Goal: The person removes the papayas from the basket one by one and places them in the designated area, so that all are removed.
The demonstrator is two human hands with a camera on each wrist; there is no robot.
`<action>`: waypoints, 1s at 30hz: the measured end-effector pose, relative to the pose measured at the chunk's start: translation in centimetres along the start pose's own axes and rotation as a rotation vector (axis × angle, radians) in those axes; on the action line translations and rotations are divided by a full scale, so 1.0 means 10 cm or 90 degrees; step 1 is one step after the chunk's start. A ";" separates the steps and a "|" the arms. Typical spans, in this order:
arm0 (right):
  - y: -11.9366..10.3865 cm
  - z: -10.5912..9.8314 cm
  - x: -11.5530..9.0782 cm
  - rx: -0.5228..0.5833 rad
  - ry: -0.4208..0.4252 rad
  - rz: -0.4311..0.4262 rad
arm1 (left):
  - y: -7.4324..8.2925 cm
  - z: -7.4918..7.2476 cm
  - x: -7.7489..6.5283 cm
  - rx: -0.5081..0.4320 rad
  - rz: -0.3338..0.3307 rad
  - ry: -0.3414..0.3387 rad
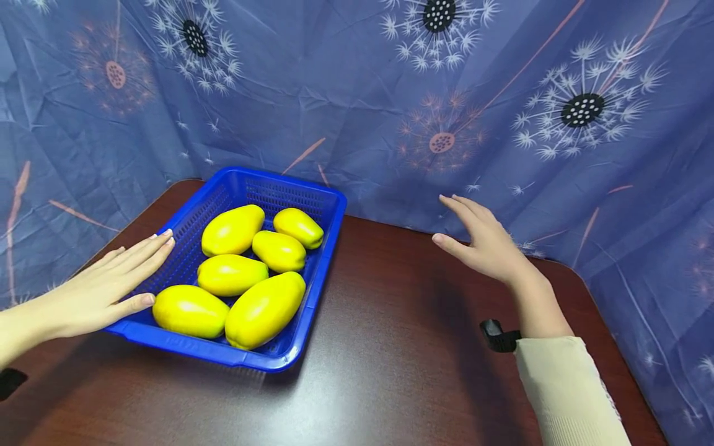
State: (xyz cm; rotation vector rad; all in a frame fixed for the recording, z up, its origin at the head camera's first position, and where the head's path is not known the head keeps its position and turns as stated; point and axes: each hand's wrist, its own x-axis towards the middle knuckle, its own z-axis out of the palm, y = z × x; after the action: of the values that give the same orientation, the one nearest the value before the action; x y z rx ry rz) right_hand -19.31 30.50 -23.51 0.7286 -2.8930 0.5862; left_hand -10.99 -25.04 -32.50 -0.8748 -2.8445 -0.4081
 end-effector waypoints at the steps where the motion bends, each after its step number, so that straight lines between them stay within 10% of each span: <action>1: -0.04 0.01 0.06 0.010 -0.009 -0.001 | 0.00 0.00 0.00 -0.005 -0.004 -0.002; 30: -1.08 0.72 1.56 0.301 -0.167 0.077 | -0.03 -0.01 0.03 0.000 0.008 -0.032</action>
State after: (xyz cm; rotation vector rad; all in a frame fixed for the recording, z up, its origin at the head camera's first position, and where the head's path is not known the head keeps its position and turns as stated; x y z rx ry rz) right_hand -28.00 12.15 -23.51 0.7286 -3.0808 1.3111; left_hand -11.38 -25.19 -32.37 -0.9148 -2.8837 -0.3892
